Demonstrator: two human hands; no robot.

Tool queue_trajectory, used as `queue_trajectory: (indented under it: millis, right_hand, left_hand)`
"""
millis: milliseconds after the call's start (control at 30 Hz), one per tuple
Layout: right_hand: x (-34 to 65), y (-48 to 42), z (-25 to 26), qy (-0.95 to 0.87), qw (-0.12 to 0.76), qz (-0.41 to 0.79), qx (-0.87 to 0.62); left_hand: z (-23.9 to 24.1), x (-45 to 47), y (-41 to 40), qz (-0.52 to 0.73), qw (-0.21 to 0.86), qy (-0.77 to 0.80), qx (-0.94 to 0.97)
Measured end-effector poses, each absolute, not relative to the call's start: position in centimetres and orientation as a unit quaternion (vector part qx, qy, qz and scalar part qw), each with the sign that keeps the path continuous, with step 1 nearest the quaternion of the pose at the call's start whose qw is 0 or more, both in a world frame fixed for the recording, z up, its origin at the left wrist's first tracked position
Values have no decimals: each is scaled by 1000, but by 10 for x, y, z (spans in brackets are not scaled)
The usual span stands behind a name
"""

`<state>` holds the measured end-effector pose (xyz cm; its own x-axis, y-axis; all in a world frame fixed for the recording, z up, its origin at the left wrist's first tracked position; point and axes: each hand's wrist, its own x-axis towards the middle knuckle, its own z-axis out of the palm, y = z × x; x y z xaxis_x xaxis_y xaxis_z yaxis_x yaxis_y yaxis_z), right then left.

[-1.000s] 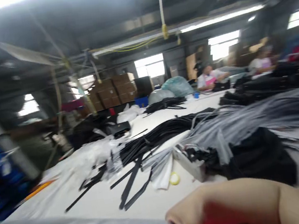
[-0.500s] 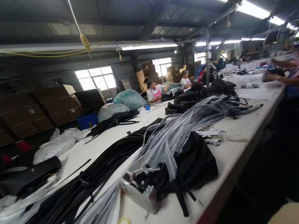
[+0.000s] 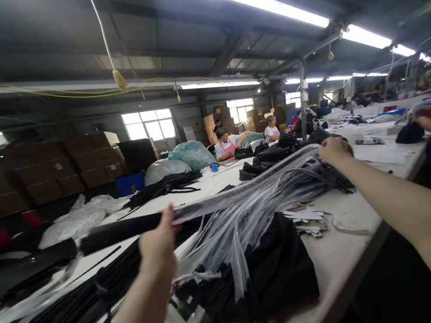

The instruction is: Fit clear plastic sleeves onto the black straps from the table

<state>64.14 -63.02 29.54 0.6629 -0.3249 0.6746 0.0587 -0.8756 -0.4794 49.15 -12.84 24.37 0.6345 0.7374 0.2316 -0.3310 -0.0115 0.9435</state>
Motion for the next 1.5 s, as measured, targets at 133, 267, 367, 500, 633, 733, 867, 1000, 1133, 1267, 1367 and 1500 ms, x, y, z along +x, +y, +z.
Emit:
queue_trajectory:
  millis: [133, 267, 367, 500, 633, 733, 867, 1000, 1133, 1267, 1367, 1500]
  right_hand:
    - [635, -590, 220, -22, 190, -292, -937]
    - [586, -575, 131, -106, 175, -198, -959]
    - [545, -585, 83, -139, 205, -165, -955]
    - [506, -588, 59, -136, 245, -154, -948]
    - [479, -543, 70, -131, 251, -180, -942]
    - [456, -476, 79, -175, 282, -207, -920]
    - [416, -364, 69, -294, 394, -85, -867]
    - [364, -259, 44, -380, 420, 76, -821]
    - [324, -187, 28, -492, 376, 197, -760]
    - [327, -138, 23, -555, 262, 126, -779]
    - [335, -119, 25, -562, 200, 87, -798]
    - [327, -123, 31, -589, 189, 144, -773]
  left_hand:
    - [144, 498, -217, 223, 377, -96, 894]
    - [90, 458, -235, 32, 118, -256, 959]
    - [84, 411, -217, 54, 116, -293, 947]
    - [81, 341, -178, 54, 154, -305, 938]
    - [56, 276, -141, -39, 239, -228, 943]
    - [27, 229, -117, -57, 323, -93, 940]
    - [-4, 168, -92, -30, 399, 91, 912]
    - [-19, 115, -72, 10, 441, 213, 872]
    - [-27, 79, -54, 51, 474, 281, 833]
    - [-33, 63, -41, 83, 479, 314, 816]
    - [-36, 61, -35, 103, 476, 308, 817]
    - [-45, 69, -29, 130, 477, 287, 820]
